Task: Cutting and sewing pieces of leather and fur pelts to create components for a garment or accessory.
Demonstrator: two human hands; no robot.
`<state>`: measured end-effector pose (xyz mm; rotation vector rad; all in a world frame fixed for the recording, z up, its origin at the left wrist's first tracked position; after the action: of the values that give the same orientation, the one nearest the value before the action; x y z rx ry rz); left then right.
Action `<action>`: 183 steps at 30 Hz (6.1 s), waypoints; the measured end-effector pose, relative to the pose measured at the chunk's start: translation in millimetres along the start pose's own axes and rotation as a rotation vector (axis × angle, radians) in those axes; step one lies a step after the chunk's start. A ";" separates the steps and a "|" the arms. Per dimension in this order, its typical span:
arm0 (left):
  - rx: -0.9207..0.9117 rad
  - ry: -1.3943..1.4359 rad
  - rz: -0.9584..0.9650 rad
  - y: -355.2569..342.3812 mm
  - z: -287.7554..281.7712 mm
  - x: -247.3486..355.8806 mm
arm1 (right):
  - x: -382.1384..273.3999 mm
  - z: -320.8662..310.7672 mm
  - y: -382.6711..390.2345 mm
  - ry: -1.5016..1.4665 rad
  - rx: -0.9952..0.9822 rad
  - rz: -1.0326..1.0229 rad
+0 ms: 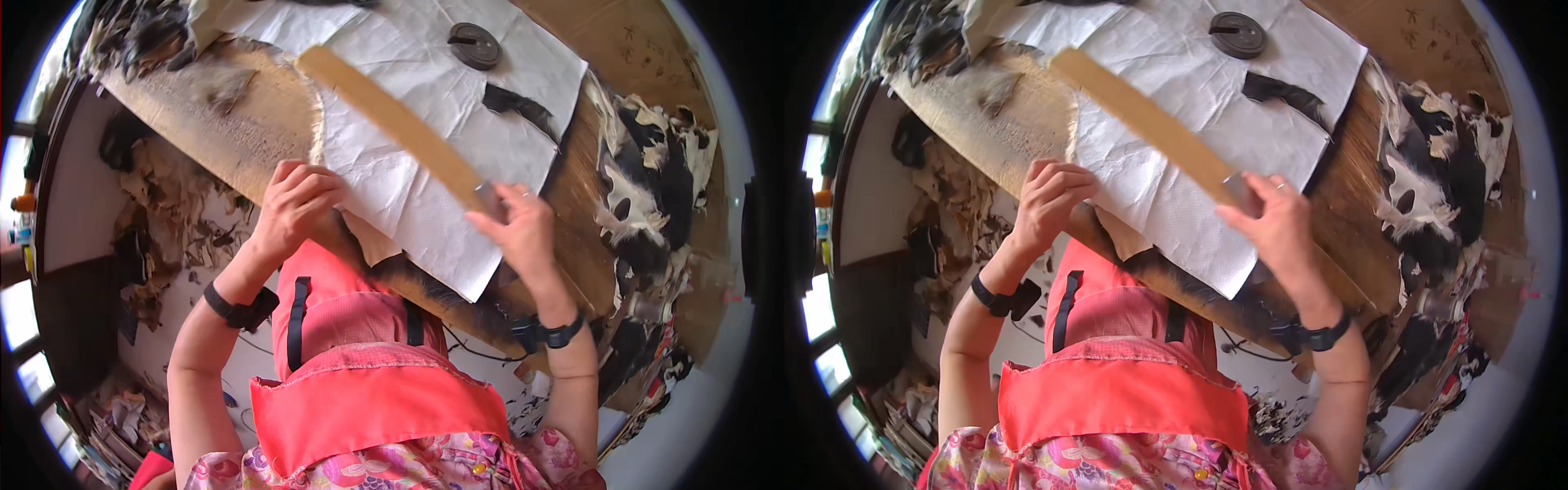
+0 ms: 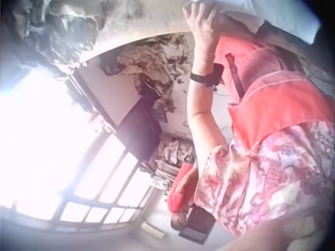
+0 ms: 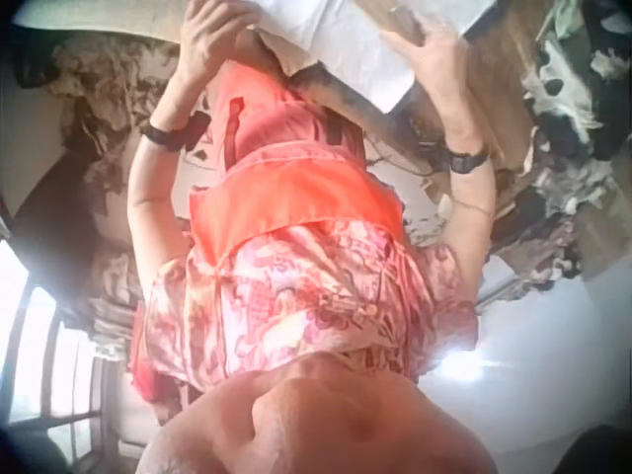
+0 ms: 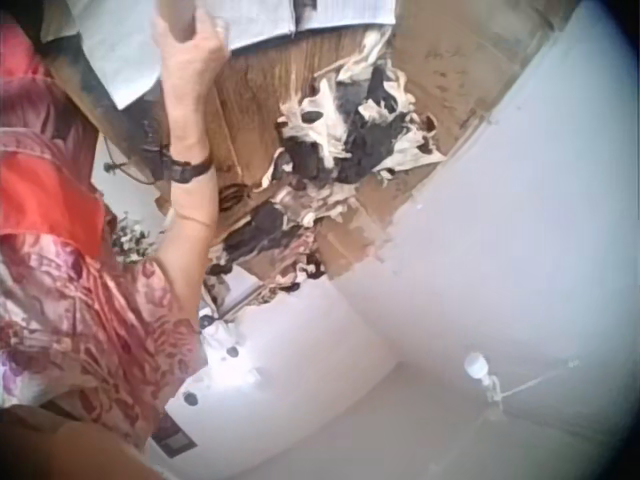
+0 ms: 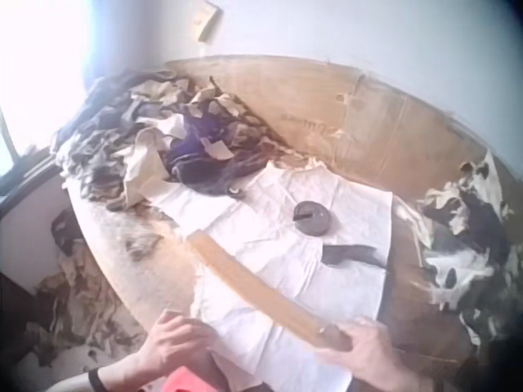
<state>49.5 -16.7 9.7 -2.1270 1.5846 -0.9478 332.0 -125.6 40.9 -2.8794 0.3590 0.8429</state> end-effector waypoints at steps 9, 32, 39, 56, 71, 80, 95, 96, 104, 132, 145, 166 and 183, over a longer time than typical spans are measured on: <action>0.140 -0.129 -0.244 40.4 0.5 46.0 | -22.8 12.4 -37.8 -1.726 -0.093 0.784; 0.039 -0.182 -0.191 26.6 61.8 109.3 | -82.9 108.7 -8.2 -0.406 -0.338 -0.790; 0.327 -0.021 -0.434 29.1 49.3 92.2 | -76.5 102.1 -3.0 -0.387 -0.454 -0.790; 0.505 1.052 -0.880 53.0 48.6 59.2 | -101.0 138.5 -35.1 -0.410 -0.194 -0.820; 1.292 0.716 -1.060 131.3 -81.6 -57.8 | -100.4 65.7 -34.0 -0.711 -0.510 -0.042; 0.832 1.011 -1.392 79.2 -55.5 -139.0 | -37.7 48.3 -34.3 -0.014 -0.083 0.006; -0.283 0.615 -0.626 20.6 -144.5 -295.9 | -112.0 72.7 -88.6 0.008 0.152 0.318; -0.368 0.658 -0.631 19.0 -150.3 -302.5 | -110.2 79.3 -93.0 0.024 0.166 0.341; -0.335 0.234 -0.018 -57.4 -117.3 -289.9 | -101.5 109.8 -94.3 0.108 0.206 0.423; -0.141 -0.098 0.771 -247.0 -67.4 -242.0 | -207.2 35.8 -95.3 0.513 0.155 0.059; -0.127 -0.166 -0.026 -70.9 -113.0 -274.7 | -61.3 87.3 -147.1 0.148 0.086 0.258; 0.611 -0.292 -0.616 -41.1 -305.9 -556.0 | -285.0 208.2 -201.0 -0.154 -0.251 -0.128; 0.009 -0.150 -0.232 20.4 -270.2 -475.0 | -366.4 298.9 -329.2 -0.314 0.174 0.001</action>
<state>-224.8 455.1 44.0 -2.3521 1.2813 -0.8374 -36.1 316.3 5.6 -2.5351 0.3772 1.1788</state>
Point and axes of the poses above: each hand's wrist, its own y-axis away from the middle knuckle, its own z-axis out of the palm, x = y × z, the point moved 6 cm from there along -y, towards the middle knuckle, and after that the axes turned 5 degrees about z, right-handed, at the moved point
